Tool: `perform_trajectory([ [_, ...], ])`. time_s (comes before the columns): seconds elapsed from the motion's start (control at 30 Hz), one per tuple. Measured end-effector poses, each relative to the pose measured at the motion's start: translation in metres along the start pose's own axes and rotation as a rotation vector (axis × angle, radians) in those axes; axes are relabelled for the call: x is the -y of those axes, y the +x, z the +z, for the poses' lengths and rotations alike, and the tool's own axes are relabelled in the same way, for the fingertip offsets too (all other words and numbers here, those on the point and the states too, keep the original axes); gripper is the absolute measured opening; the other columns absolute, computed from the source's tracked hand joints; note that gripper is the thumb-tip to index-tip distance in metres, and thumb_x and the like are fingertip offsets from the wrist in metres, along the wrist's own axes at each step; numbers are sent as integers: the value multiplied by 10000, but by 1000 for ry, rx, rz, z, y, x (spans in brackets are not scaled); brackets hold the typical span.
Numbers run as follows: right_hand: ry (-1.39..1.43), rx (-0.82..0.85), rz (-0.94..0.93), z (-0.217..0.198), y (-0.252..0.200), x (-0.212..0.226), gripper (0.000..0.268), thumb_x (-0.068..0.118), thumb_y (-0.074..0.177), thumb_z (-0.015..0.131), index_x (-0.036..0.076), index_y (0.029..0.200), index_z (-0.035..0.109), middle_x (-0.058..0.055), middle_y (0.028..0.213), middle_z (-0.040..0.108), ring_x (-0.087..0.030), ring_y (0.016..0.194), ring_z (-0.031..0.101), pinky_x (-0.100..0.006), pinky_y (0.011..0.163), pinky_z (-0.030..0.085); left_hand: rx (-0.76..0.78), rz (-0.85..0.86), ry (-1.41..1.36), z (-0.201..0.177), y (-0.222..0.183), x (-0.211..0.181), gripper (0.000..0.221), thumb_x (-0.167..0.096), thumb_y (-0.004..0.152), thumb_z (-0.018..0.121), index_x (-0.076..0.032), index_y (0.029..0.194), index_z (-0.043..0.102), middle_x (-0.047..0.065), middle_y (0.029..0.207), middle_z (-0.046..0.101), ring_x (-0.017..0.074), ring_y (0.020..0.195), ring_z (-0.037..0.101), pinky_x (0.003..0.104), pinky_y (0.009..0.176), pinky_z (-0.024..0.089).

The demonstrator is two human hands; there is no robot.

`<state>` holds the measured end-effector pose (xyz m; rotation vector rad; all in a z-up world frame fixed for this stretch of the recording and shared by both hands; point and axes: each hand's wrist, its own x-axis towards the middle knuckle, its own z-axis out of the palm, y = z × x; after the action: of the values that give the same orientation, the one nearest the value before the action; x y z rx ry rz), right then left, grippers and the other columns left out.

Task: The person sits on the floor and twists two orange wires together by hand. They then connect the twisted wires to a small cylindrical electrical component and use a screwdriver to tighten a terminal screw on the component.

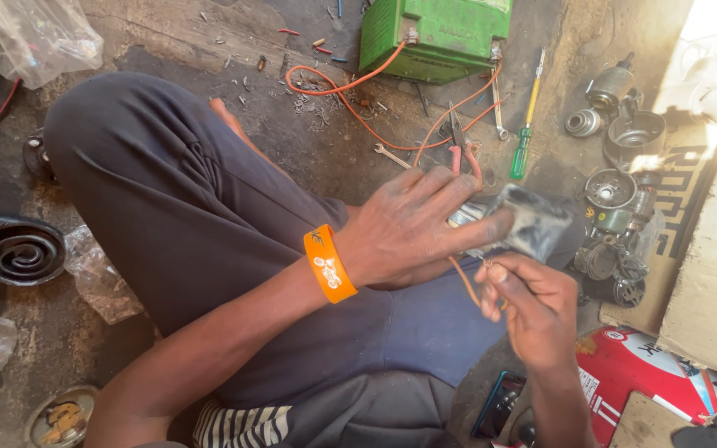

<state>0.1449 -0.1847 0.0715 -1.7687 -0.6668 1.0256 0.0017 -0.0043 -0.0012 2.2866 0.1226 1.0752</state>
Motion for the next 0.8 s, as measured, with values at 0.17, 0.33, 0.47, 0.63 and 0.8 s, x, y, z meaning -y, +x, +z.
perform_trajectory([
  [0.17, 1121, 266, 416, -9, -7, -21, 265, 126, 1120, 464, -25, 924, 558, -9, 758, 480, -83, 589, 458, -238, 512, 380, -95, 63, 45, 5, -3, 0, 370, -250, 1003, 637, -297, 1362, 557, 111, 1307, 543, 298, 1217, 590, 425, 904, 502],
  [0.33, 1430, 411, 439, 10, -9, -21, 196, 103, 1125, 456, -27, 1011, 546, -6, 828, 491, -47, 624, 477, -203, 520, 391, -172, 142, 66, -2, -6, 4, 304, -234, 1036, 635, -331, 1319, 582, 102, 1326, 527, 292, 1242, 576, 410, 920, 501],
  [0.47, 679, 166, 157, 22, -6, -2, 191, 151, 1043, 550, -38, 1064, 571, -38, 801, 564, -113, 629, 545, -251, 515, 445, -153, 110, 64, -5, -9, 4, 334, -288, 1010, 667, -302, 1334, 584, 104, 1347, 521, 294, 1268, 554, 434, 953, 502],
  [0.63, -311, 73, -215, 8, -9, 11, 313, 250, 1021, 573, -54, 1003, 644, -32, 862, 689, -113, 774, 633, -281, 699, 529, -145, 100, 33, -4, -7, 3, 380, -349, 1005, 700, -279, 1358, 576, 114, 1331, 497, 315, 1285, 523, 469, 984, 492],
  [0.8, -445, -282, -162, -24, -5, 0, 360, 262, 1079, 591, -75, 957, 569, -94, 783, 550, -112, 684, 451, -245, 616, 343, -101, 58, -22, -12, -4, 2, 515, -259, 937, 757, -254, 1406, 544, 123, 1367, 487, 337, 1328, 516, 473, 994, 480],
])
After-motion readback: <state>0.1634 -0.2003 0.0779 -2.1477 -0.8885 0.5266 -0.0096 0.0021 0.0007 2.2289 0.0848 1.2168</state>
